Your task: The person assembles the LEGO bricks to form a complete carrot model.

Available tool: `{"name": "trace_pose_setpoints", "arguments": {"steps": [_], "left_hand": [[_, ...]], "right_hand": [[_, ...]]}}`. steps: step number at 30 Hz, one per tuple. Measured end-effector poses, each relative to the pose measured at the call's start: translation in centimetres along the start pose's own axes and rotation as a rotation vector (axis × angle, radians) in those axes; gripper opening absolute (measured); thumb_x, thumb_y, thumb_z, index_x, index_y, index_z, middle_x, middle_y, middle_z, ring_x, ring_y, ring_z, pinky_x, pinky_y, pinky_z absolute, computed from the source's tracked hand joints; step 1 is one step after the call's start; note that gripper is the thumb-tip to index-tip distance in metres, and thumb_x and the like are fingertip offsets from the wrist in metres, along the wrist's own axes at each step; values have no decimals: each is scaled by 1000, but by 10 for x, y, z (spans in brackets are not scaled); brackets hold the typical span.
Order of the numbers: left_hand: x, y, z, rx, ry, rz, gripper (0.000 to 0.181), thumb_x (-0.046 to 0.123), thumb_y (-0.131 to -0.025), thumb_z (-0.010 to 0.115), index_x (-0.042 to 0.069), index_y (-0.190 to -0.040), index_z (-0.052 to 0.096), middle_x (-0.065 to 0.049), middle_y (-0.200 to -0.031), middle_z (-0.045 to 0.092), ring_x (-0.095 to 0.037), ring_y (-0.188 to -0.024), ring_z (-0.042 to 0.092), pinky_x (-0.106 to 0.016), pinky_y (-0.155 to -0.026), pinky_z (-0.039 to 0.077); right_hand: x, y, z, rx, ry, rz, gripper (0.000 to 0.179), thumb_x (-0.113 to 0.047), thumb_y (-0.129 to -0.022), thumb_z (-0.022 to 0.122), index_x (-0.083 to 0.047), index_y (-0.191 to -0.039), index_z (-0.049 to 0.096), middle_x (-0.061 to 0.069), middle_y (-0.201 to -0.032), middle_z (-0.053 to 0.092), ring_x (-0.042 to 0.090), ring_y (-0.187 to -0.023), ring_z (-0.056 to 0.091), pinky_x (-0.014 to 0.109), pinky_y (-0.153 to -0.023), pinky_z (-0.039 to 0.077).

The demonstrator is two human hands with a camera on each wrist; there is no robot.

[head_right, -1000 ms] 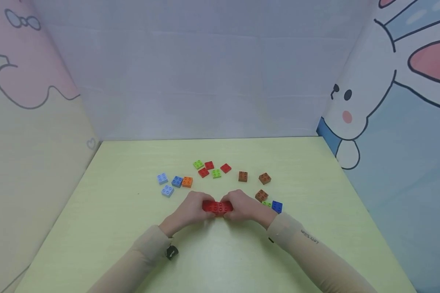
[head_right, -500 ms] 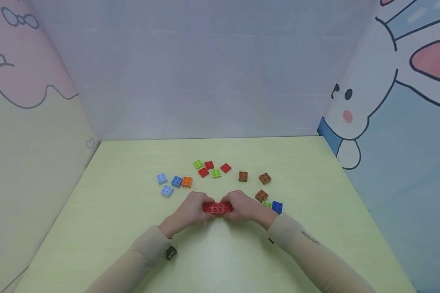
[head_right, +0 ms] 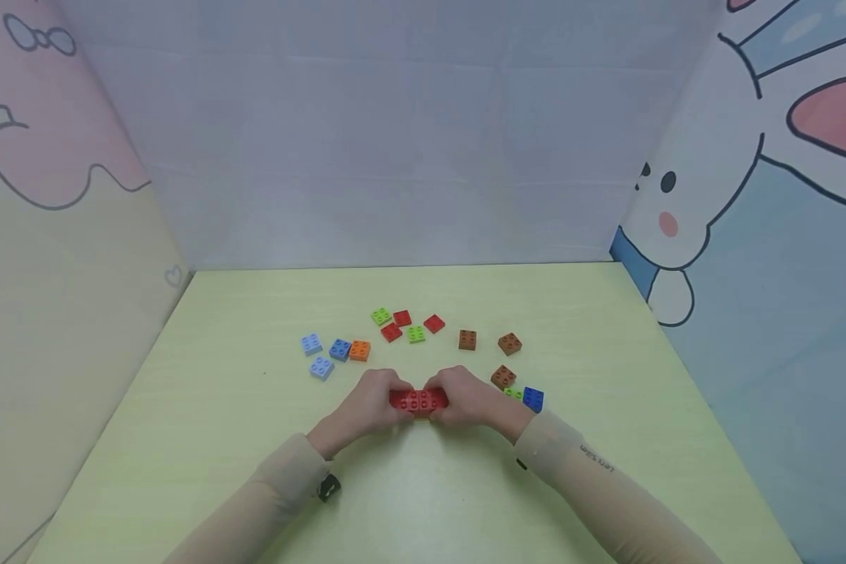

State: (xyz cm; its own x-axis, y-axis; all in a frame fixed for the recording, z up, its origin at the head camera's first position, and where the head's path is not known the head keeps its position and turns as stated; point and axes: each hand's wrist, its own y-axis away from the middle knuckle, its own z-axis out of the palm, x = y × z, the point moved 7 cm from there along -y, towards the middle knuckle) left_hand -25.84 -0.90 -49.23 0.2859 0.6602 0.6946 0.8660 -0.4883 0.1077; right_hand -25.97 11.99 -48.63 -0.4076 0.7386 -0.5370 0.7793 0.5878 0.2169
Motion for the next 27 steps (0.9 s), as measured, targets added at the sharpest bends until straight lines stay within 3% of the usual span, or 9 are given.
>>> {"name": "trace_pose_setpoints", "arguments": {"steps": [8,22,27], "left_hand": [[0,-1,2,-2,-17,-11,27,17,-73,83,12,-99,76,3,-78,54,-15,-77,49,-28,-64,41],[3,2,2,28,-68,-13,24,15,-70,84,10,-91,74,6,-77,55,-14,-75,49,-28,-66,41],[6,0,1,29,-70,-5,24,23,-71,85,12,-90,74,7,-76,56,-14,-75,50,-28,-67,42]], "right_hand": [[0,1,1,30,0,-24,29,-19,-81,76,-11,-107,68,-9,-90,59,11,-81,52,29,-71,45],[0,2,7,37,-35,2,28,-21,-81,76,-12,-106,68,-10,-87,58,12,-80,52,30,-69,45],[1,2,4,32,-29,18,28,-21,-81,76,-12,-106,68,-10,-87,57,12,-80,52,30,-70,45]]}}
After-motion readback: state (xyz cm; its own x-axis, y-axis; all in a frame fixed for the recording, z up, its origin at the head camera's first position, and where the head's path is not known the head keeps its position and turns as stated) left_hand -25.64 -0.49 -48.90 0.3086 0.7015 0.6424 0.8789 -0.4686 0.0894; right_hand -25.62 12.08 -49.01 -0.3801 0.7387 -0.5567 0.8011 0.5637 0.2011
